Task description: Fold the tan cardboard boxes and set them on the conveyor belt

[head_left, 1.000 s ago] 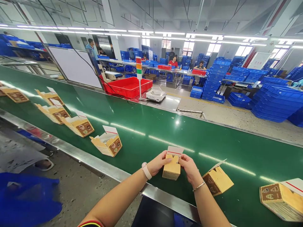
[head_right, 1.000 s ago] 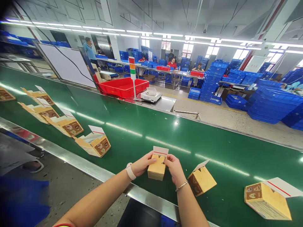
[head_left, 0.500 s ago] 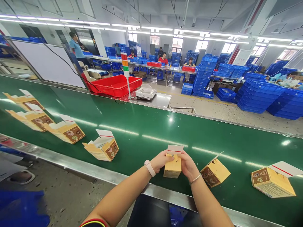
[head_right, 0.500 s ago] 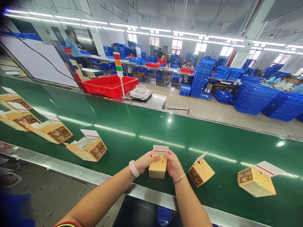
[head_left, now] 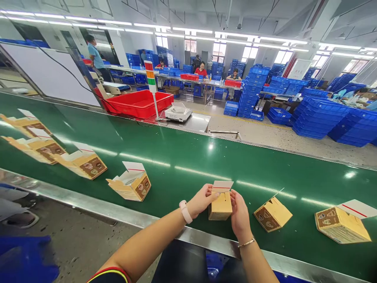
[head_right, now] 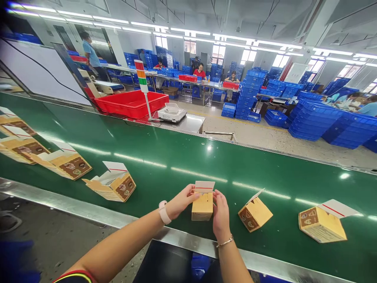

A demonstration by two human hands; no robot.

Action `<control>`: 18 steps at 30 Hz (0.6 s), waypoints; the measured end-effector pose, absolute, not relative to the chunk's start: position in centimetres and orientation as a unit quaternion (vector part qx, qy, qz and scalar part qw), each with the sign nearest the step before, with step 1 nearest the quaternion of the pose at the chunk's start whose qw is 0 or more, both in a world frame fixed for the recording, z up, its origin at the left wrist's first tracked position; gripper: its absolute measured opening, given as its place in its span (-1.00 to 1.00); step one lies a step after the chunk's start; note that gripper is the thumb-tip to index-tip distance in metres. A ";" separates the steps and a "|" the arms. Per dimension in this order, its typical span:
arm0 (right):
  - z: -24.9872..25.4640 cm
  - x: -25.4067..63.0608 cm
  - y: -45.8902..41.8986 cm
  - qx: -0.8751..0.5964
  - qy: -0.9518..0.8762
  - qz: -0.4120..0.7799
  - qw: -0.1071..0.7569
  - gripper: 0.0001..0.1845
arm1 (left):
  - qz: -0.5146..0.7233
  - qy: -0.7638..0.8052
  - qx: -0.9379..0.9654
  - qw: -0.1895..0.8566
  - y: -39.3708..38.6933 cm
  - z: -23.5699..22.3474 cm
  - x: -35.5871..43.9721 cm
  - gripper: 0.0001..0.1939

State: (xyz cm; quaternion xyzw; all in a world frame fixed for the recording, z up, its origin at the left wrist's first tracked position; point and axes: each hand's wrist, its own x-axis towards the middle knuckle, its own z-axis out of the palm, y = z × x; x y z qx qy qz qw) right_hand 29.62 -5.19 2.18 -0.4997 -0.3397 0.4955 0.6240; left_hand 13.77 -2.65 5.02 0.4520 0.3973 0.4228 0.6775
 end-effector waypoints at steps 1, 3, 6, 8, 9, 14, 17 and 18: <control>2.0 30.0 -5.7 -0.516 -0.366 0.425 0.647 -0.54 | 0.454 0.403 0.465 0.645 -3.3 5.1 12.9 -0.52; 1.8 30.7 -6.9 -0.529 -0.468 0.251 0.662 -0.58 | 0.521 0.412 0.484 0.570 -4.9 5.0 10.8 -0.55; 2.2 31.0 -8.5 -0.517 -0.654 0.009 0.552 -0.62 | 0.609 0.456 0.462 0.456 -7.1 4.5 7.0 -0.60; 2.6 30.7 -9.2 -0.531 -0.708 -0.089 0.457 -0.66 | 0.642 0.499 0.425 0.398 -8.2 4.0 4.9 -0.61; 2.8 30.6 -9.3 -0.544 -0.714 -0.121 0.423 -0.67 | 0.649 0.518 0.409 0.378 -8.6 3.7 4.1 -0.61; 3.1 30.9 -9.7 -0.601 -0.694 -0.193 0.347 -0.62 | 0.630 0.563 0.393 0.362 -9.9 2.5 2.1 -0.59; 3.1 31.2 -10.1 -0.613 -0.691 -0.211 0.321 -0.55 | 0.611 0.569 0.418 0.358 -10.7 2.0 1.9 -0.60; 3.0 31.1 -10.2 -0.620 -0.684 -0.216 0.317 -0.51 | 0.614 0.567 0.427 0.344 -11.0 1.8 1.8 -0.61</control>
